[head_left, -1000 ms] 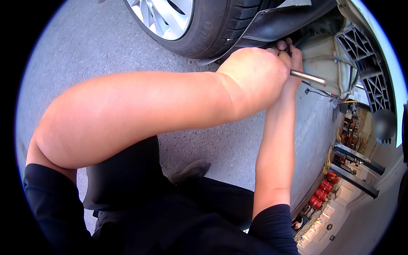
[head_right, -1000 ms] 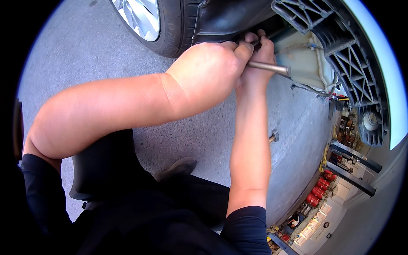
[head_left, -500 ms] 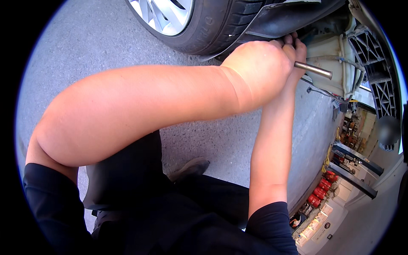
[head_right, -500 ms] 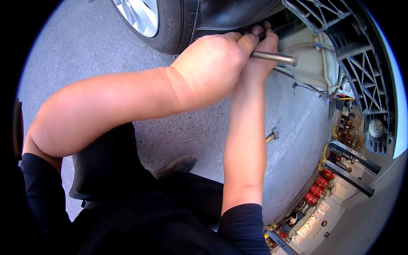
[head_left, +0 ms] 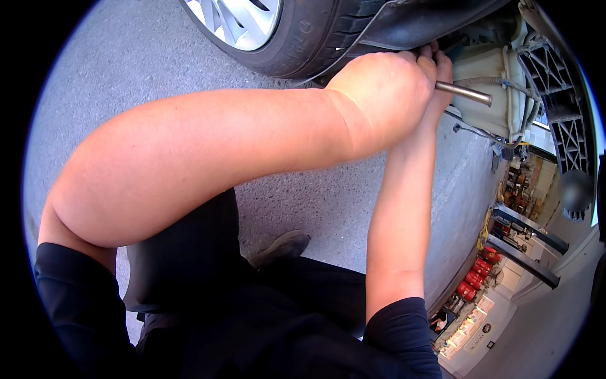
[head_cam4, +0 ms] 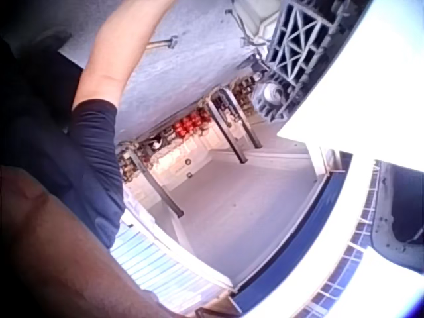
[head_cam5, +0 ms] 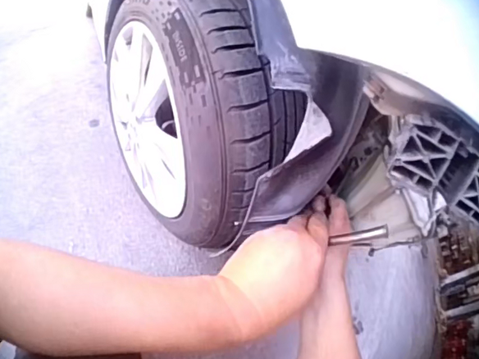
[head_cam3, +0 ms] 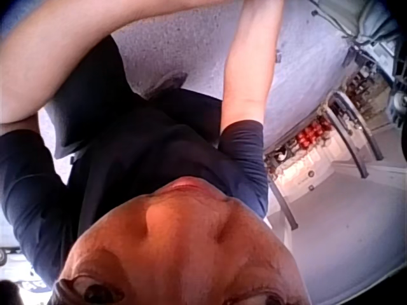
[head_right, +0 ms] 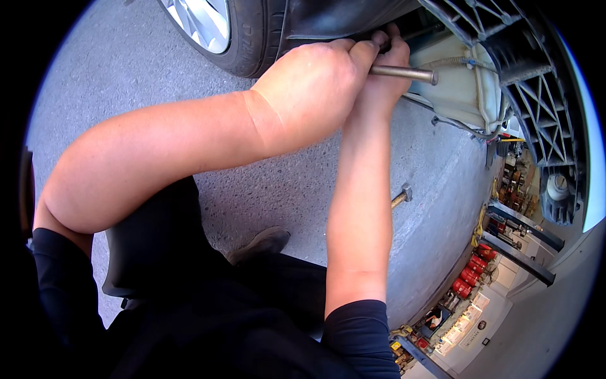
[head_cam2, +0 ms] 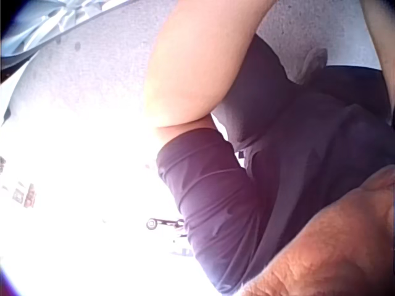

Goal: The person uses a T-handle socket wrench to loosen and remove bolts from the front bumper and undercarriage assembly of a car. They use their hands to pull at the plastic bumper and steady the tool.

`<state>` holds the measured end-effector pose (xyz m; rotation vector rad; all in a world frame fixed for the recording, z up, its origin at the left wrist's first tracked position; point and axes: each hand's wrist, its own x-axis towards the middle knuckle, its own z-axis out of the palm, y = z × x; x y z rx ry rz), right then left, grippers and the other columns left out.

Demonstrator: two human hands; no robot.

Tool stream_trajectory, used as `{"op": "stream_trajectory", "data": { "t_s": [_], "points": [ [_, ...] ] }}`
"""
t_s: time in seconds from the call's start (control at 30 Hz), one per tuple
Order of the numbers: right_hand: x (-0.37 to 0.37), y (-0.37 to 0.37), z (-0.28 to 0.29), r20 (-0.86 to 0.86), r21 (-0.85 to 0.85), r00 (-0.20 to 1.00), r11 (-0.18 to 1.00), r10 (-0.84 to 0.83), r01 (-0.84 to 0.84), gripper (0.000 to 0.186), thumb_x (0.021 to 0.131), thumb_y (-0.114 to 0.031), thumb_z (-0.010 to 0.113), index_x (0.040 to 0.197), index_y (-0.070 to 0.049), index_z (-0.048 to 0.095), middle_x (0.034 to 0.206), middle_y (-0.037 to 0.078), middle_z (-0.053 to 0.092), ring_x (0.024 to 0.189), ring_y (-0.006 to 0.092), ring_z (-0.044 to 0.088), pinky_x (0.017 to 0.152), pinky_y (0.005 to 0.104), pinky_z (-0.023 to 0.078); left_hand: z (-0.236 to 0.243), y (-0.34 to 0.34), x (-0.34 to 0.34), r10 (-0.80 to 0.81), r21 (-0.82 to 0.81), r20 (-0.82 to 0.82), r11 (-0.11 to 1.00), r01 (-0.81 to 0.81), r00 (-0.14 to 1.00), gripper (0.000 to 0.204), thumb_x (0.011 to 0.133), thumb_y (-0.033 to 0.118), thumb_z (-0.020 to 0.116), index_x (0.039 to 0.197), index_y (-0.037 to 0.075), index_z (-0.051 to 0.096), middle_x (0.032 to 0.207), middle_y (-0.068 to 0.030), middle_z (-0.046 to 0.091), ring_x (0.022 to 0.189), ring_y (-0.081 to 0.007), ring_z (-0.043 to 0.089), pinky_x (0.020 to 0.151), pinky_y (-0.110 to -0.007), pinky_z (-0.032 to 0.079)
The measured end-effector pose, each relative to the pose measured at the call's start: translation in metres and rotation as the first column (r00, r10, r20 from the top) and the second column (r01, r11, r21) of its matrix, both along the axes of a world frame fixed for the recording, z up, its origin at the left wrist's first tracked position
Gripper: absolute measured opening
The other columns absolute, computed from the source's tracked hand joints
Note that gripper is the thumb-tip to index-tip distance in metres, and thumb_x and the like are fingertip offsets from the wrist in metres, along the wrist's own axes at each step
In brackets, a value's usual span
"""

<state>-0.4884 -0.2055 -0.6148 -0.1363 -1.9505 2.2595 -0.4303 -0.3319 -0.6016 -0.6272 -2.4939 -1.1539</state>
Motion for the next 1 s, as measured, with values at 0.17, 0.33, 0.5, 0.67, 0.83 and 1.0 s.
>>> {"op": "stream_trajectory", "data": {
  "t_s": [0.17,0.33,0.5,0.67,0.83,1.0],
  "points": [
    [0.018,0.003,-0.01,0.08,-0.137,0.996,0.99,0.041,-0.029,0.047,0.105,-0.042,0.035,0.128,-0.005,0.055,0.112,0.003,0.062,0.104,0.0149,0.06,0.092,0.0283,0.045,0.003,0.01,-0.009,0.023,0.298,0.2,0.951,-0.083,0.98,0.044,0.083,0.009,0.062,0.123,-0.008,0.054,0.093,-0.0256,0.068,0.086,-0.0371,0.069,0.076,-0.039,0.056],
    [0.076,-0.012,-0.028,0.067,-0.124,0.988,0.983,0.142,-0.133,0.051,0.105,-0.044,0.036,0.14,-0.007,0.04,0.134,0.008,0.053,0.122,0.018,0.054,0.102,0.0344,0.043,0.007,0.032,-0.016,0.116,0.418,0.499,0.836,-0.356,0.859,0.033,0.086,0.02,0.063,0.112,0.0,0.068,0.097,-0.0208,0.07,0.093,-0.0364,0.068,0.086,-0.04,0.053],
    [0.07,-0.002,-0.042,0.024,-0.048,0.944,0.943,0.329,-0.328,0.052,0.105,-0.039,0.04,0.145,-0.007,0.032,0.142,0.01,0.045,0.13,0.0192,0.047,0.106,0.0375,0.04,0.025,0.038,-0.011,0.167,0.429,0.609,0.753,-0.499,0.775,0.03,0.085,0.028,0.065,0.1,0.003,0.073,0.089,-0.0201,0.07,0.089,-0.0374,0.068,0.081,-0.039,0.053],
    [0.071,0.025,-0.059,-0.173,0.626,0.966,0.778,0.194,-0.044,0.057,0.104,-0.041,0.038,0.145,-0.002,0.032,0.141,0.013,0.046,0.127,0.0221,0.05,0.106,0.0373,0.041,0.014,0.057,-0.027,0.067,0.34,0.579,0.886,-0.315,0.813,0.025,0.087,0.015,0.055,0.095,-0.003,0.071,0.086,-0.0191,0.071,0.084,-0.0361,0.069,0.075,-0.039,0.054],
    [0.075,0.027,0.086,0.424,0.38,0.888,0.855,0.179,-0.353,0.075,0.102,-0.061,0.024,0.142,0.0,0.04,0.135,0.017,0.053,0.126,0.0259,0.053,0.103,0.0393,0.044,0.058,0.036,-0.018,-0.533,0.714,0.699,0.549,-0.434,0.477,0.027,0.09,0.011,0.049,0.101,-0.007,0.067,0.092,-0.0213,0.069,0.082,-0.0308,0.068,0.072,-0.041,0.053],
    [0.061,0.031,0.043,0.218,0.088,0.952,0.968,0.213,-0.236,0.069,0.103,-0.056,0.028,0.14,0.001,0.042,0.135,0.017,0.055,0.124,0.0216,0.054,0.106,0.0363,0.04,0.051,0.036,-0.01,-0.404,0.689,0.684,0.631,-0.356,0.608,0.031,0.096,0.019,0.049,0.106,-0.006,0.064,0.098,-0.0212,0.068,0.092,-0.0275,0.066,0.08,-0.039,0.052]
  ]
}}
